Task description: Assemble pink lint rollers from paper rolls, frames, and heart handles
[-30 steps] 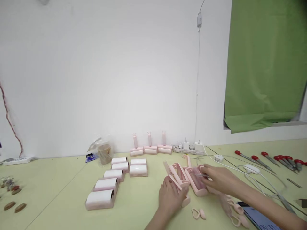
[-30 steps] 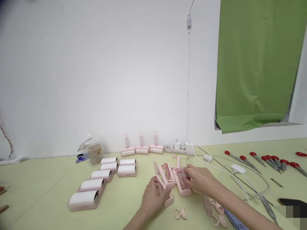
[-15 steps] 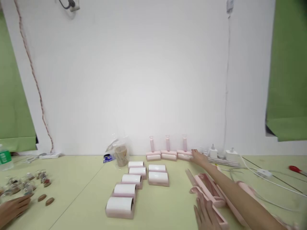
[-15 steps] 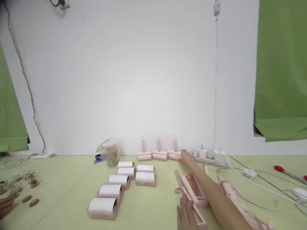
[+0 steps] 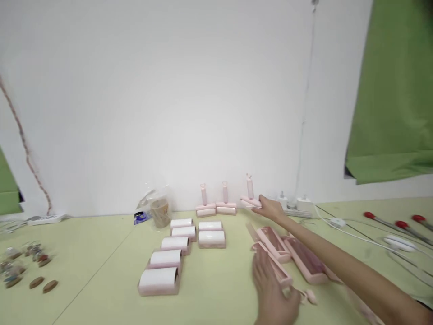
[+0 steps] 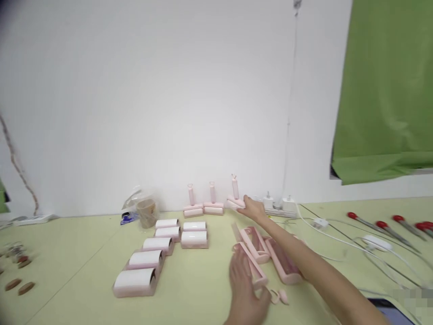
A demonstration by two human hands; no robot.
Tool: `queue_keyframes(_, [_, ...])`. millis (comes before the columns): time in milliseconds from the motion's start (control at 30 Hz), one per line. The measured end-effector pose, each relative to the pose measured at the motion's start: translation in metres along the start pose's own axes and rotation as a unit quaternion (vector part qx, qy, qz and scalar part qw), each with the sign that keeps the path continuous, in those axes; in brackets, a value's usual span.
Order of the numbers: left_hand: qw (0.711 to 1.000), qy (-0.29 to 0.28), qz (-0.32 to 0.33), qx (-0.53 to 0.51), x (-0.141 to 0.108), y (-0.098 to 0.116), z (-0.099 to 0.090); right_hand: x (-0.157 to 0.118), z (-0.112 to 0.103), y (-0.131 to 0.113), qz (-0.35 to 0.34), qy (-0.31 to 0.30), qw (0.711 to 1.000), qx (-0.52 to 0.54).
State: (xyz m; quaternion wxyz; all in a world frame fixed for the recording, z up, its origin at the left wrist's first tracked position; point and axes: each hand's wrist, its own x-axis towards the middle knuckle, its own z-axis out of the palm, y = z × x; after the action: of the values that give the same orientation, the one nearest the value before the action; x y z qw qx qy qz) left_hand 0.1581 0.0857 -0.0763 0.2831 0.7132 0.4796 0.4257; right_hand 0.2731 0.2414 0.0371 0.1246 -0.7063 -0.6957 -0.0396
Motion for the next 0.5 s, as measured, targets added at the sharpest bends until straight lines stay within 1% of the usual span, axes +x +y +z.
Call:
queue_keyframes(33, [0.999, 0.034, -0.009, -0.01, 0.001, 0.0, -0.006, -0.011, -0.009, 0.001, -0.001, 0.007, 1.0, 0.016])
queue_keyframes(100, [0.992, 0.095, -0.067, -0.051, 0.002, -0.001, -0.024, -0.041, -0.024, 0.002, -0.015, 0.015, 0.998, 0.051])
queue_keyframes(133, [0.988, 0.108, -0.087, -0.074, 0.0, -0.002, -0.035, -0.06, -0.029, 0.001, -0.029, 0.015, 0.997, 0.07])
queue_keyframes(167, [0.986, 0.108, -0.09, -0.094, -0.002, -0.004, -0.048, -0.082, -0.032, -0.001, -0.047, 0.011, 0.995, 0.087])
queue_keyframes(233, [0.986, 0.084, -0.081, -0.119, -0.012, -0.007, -0.075, -0.127, -0.031, -0.008, -0.086, -0.005, 0.99, 0.114])
queue_keyframes(300, [0.988, 0.037, -0.074, -0.131, -0.026, -0.011, -0.097, -0.17, -0.024, -0.015, -0.132, -0.026, 0.983, 0.129])
queue_keyframes(367, [0.986, -0.032, -0.081, -0.14, -0.038, -0.015, -0.111, -0.202, -0.011, -0.02, -0.176, -0.035, 0.975, 0.131])
queue_keyframes(433, [0.978, -0.107, -0.094, -0.149, -0.046, -0.019, -0.116, -0.218, 0.001, -0.022, -0.215, -0.027, 0.968, 0.123])
queue_keyframes(467, [0.975, -0.133, -0.096, -0.151, -0.048, -0.02, -0.115, -0.22, 0.006, -0.022, -0.224, -0.021, 0.966, 0.123])
queue_keyframes(500, [0.974, -0.143, -0.096, -0.148, -0.049, -0.022, -0.114, -0.22, 0.009, -0.023, -0.225, -0.012, 0.966, 0.129])
